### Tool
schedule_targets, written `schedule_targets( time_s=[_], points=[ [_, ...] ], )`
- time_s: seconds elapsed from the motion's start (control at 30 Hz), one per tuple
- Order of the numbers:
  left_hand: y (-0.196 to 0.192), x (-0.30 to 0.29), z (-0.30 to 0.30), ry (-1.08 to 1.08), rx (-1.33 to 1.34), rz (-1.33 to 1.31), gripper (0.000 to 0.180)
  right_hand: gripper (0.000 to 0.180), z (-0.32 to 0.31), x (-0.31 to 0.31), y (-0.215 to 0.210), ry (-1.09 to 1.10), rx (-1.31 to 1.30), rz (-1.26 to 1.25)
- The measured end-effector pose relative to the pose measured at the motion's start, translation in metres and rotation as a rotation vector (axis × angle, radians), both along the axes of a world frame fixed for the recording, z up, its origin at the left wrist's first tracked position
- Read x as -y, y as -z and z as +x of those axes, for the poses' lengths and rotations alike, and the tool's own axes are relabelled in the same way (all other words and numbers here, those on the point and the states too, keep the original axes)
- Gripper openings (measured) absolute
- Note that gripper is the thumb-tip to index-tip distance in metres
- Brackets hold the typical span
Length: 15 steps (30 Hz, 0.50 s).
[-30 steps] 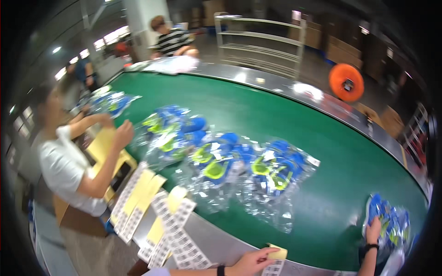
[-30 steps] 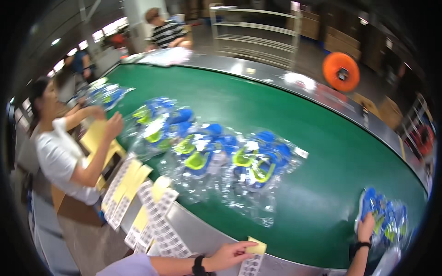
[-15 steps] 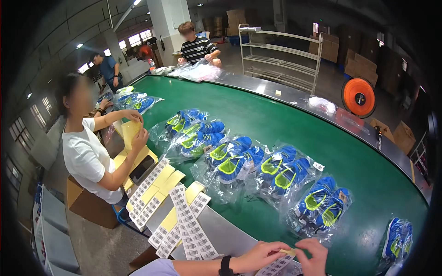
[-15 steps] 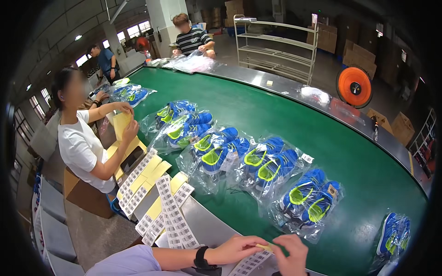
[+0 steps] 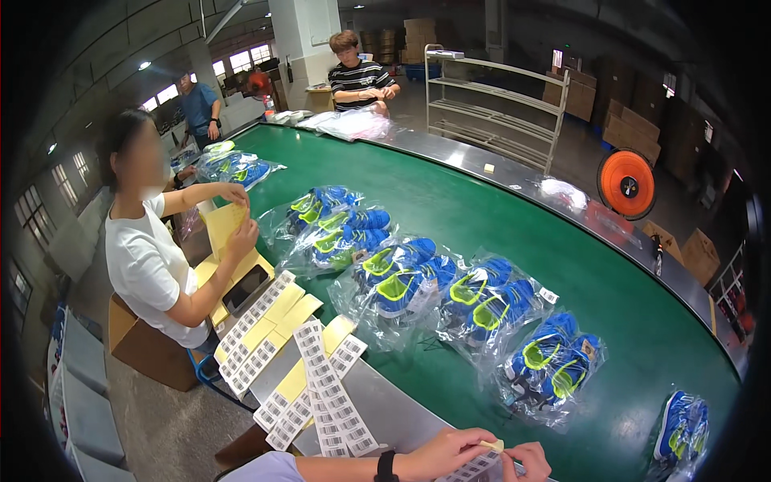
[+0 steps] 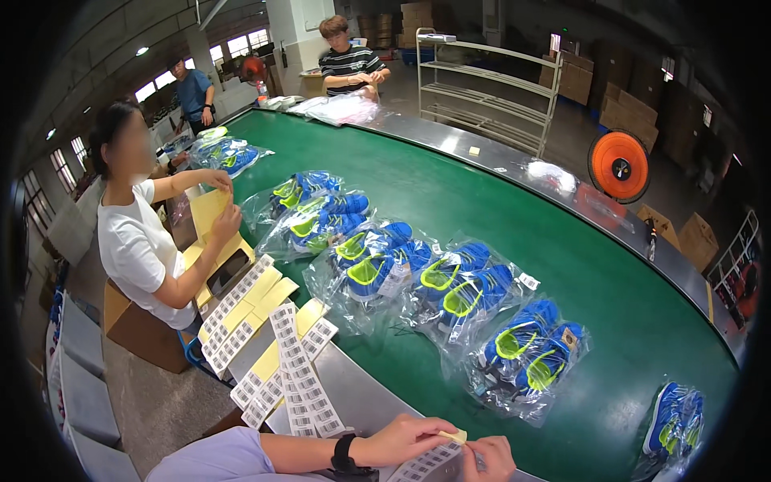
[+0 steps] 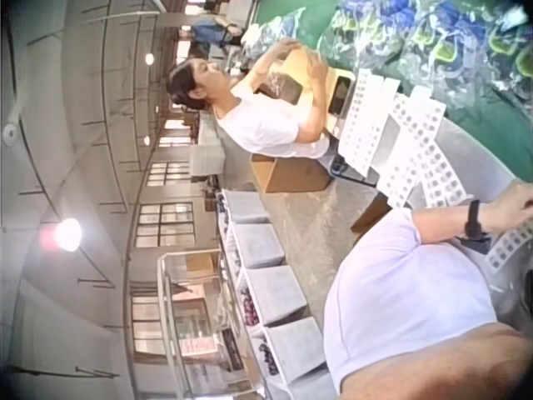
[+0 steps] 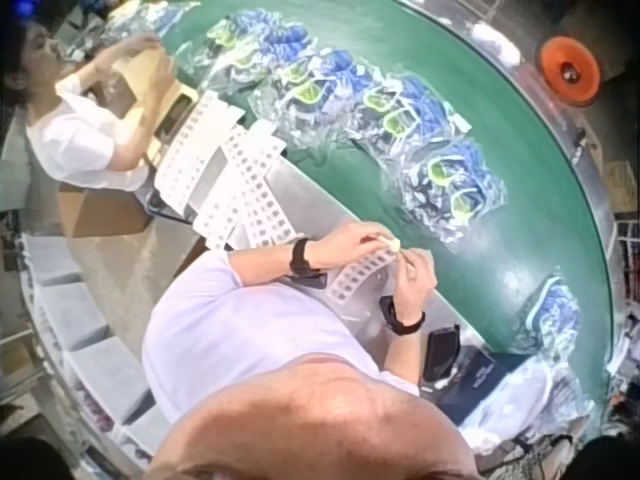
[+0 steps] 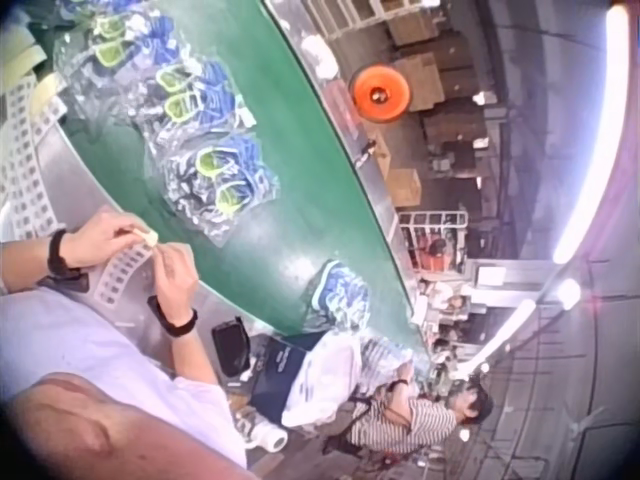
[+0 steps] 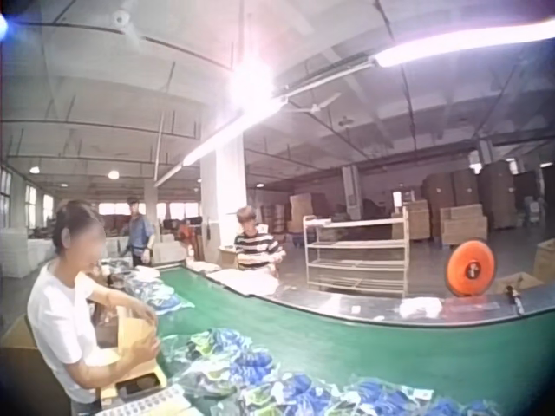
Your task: Peel barcode sticker labels from a sheet and apply them to plastic bags containing manufactured shoes on a conveyor belt line.
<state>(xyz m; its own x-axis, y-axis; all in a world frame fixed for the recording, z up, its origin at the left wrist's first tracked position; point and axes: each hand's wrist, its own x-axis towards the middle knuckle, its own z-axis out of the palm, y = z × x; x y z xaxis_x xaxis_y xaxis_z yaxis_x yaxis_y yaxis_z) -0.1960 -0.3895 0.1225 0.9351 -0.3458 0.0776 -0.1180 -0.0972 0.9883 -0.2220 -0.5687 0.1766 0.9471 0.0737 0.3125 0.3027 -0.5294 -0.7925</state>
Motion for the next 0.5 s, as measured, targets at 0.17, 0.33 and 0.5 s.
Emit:
schedule_targets(
  time_s=[0.17,0.33,0.5],
  points=[
    [-0.003,-0.002,0.001,0.006,-0.029,0.104,0.024,0.008,-0.005,-0.003,0.005,0.023,0.071,-0.017],
    [-0.007,0.002,-0.001,-0.024,0.014,0.140,0.021,0.011,-0.001,0.006,0.027,0.045,0.063,0.074],
    [0.000,0.002,-0.002,0.013,-0.108,0.157,0.029,0.011,-0.001,0.010,0.052,0.054,0.110,0.044]
  ],
)
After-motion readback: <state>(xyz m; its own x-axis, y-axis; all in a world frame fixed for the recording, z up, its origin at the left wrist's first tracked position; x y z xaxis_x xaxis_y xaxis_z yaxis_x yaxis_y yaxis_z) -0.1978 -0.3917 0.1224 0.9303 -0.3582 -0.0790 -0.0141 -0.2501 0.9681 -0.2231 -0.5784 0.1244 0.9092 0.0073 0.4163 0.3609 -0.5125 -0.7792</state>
